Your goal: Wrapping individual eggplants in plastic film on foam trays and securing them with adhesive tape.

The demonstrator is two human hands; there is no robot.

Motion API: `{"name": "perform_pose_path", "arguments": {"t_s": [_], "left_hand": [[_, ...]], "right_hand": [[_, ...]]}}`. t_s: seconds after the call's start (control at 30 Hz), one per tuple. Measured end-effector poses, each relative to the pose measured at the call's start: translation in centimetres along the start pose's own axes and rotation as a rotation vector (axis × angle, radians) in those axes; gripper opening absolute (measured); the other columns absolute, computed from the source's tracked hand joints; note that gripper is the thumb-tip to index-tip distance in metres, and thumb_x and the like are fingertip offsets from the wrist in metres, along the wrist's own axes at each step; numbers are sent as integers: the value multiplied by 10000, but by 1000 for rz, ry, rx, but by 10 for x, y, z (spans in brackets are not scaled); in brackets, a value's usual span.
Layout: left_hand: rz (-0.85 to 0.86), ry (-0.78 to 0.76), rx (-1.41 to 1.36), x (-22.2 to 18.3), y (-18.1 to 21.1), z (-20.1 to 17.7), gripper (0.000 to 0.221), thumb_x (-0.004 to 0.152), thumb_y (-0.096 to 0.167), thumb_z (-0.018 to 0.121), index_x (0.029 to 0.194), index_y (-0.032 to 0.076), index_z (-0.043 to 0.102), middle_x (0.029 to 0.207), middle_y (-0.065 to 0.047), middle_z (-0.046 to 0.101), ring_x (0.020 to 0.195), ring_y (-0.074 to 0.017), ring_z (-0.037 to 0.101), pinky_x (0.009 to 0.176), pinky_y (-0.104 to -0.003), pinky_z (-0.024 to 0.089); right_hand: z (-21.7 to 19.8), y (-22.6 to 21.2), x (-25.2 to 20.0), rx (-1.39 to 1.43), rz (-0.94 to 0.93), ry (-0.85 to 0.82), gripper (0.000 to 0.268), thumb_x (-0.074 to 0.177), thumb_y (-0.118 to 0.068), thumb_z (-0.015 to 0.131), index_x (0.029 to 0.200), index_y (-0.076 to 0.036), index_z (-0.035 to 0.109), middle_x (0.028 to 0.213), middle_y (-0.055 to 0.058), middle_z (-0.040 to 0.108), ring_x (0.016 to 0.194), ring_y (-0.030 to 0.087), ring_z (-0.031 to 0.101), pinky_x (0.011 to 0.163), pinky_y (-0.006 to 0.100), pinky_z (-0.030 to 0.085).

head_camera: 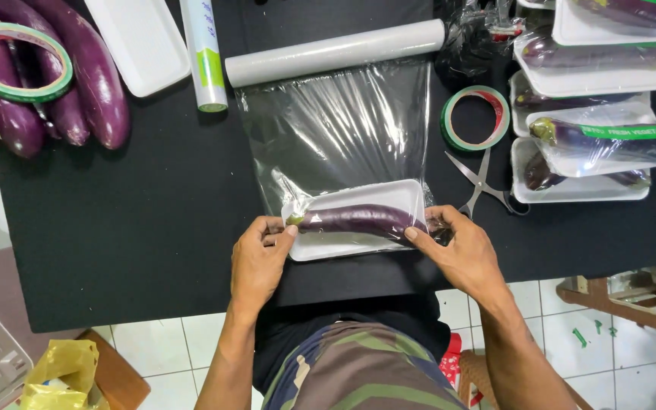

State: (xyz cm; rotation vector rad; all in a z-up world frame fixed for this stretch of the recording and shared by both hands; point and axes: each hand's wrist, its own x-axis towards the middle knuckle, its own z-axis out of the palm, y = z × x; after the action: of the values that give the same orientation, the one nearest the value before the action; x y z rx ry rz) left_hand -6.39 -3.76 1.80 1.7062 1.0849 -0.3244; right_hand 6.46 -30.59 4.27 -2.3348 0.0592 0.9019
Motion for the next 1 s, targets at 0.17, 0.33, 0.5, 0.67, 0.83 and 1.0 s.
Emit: {"name": "perform_pose_path", "arguments": {"t_s": [0.17, 0.33, 0.5, 0.67, 0.83, 1.0], "left_hand": [[19, -11, 13, -6, 8, -3, 354, 918, 380, 728, 1109, 82, 734, 1061, -193, 773, 919, -308, 785, 784, -422, 600], [97, 27, 79, 0, -2, 3, 338, 966, 373, 674, 1069, 57, 735, 1053, -220, 751, 911, -348, 777, 792, -467, 592], [254, 76, 195, 4, -6, 7, 363, 1045, 349, 522, 986, 57, 729, 987, -184, 723, 906, -391, 734, 786, -482, 586], [273, 104, 311, 12, -9, 8, 369, 1062, 302, 524, 898, 43, 731, 887, -143, 710, 847, -350, 736, 748, -452, 593], [235, 125, 258, 15, 0, 3, 241, 1007, 253, 560, 1099, 98, 720, 990, -120, 739, 971, -307, 745, 799, -424, 601], [541, 203, 106, 55, -19, -4, 325, 916, -79, 499, 1127, -6, 735, 1023, -193, 693, 954, -339, 711, 777, -402, 596]], "right_hand": [[-3, -2, -1, -94, -50, -20, 575, 848, -505, 777, 1205, -58, 726, 1079, 177, 752, 1104, 370, 707, 941, 523, 532], [-7, -5, -5, -210, -92, -30, 593, 877, -512, 732, 1217, -27, 720, 1113, 188, 733, 1131, 369, 688, 966, 523, 528], [-9, -1, -5, -302, -139, -54, 563, 864, -542, 715, 1147, -57, 743, 1192, 153, 706, 1185, 356, 659, 978, 526, 526], [-16, -11, -12, -398, -165, -61, 522, 900, -528, 674, 1112, -59, 763, 1189, 147, 701, 1186, 365, 654, 982, 535, 515], [-21, -16, 0, -316, -177, 48, 500, 930, -520, 686, 1158, -82, 758, 1112, 163, 721, 1092, 367, 708, 900, 542, 545], [-9, -13, 49, -176, -604, 354, 198, 949, -171, 796, 1127, -91, 766, 1033, 99, 715, 977, 332, 720, 812, 444, 556]]}}
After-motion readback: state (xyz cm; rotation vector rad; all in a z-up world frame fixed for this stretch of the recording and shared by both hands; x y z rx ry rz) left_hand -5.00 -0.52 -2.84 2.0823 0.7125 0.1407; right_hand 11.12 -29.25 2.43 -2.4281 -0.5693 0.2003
